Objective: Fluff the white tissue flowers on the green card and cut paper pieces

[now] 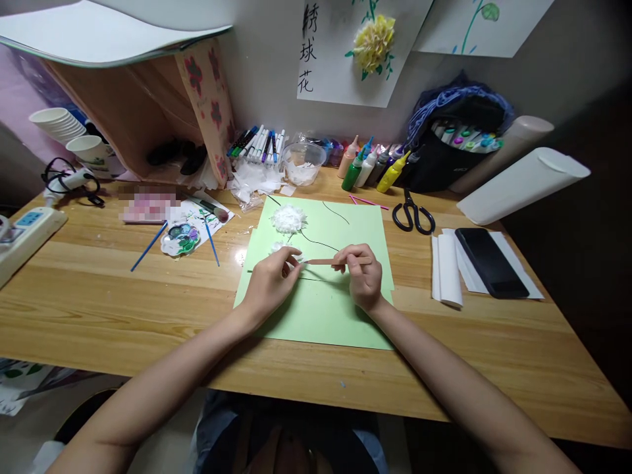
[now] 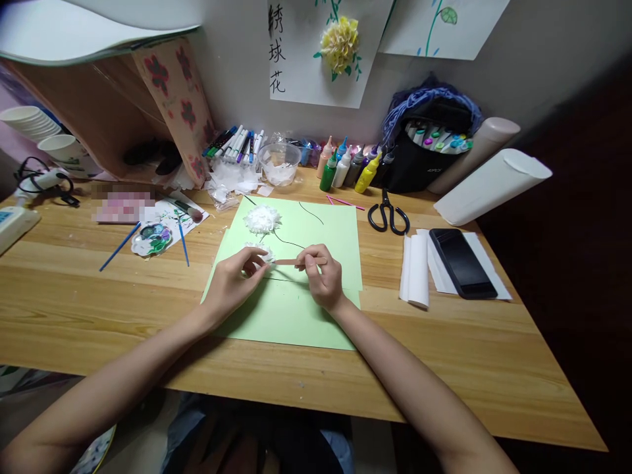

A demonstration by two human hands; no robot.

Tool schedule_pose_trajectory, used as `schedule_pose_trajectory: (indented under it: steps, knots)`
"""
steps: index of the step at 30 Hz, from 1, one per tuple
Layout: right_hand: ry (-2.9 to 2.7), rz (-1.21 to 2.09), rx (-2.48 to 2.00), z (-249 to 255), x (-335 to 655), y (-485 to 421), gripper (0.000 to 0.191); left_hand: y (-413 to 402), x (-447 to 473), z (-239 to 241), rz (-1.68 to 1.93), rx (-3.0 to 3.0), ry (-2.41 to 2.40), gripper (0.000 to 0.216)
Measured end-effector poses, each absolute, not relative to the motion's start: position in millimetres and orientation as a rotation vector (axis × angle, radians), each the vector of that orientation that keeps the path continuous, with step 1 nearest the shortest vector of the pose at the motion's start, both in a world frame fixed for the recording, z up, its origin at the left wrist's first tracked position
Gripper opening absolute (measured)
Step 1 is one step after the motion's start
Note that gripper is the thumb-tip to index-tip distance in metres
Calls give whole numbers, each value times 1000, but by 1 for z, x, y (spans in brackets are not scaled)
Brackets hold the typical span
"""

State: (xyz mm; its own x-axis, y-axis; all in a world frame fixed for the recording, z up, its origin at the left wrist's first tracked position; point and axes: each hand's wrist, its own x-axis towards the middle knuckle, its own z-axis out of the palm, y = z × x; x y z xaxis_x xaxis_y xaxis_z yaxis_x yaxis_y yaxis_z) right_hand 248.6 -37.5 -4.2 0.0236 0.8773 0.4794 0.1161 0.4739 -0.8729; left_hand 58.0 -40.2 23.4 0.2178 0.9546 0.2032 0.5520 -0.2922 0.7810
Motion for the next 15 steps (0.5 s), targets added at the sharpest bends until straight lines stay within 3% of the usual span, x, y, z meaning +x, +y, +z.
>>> schedule_pose_trajectory:
  steps: [7,15]
  knots:
    - [-1301,716,-916,0,251,-37,22,-43,62,25,884,1882,1481,26]
    - [-1544,744,-935,-8,250,-36,21,-39,63,16,855,2045,1588,32]
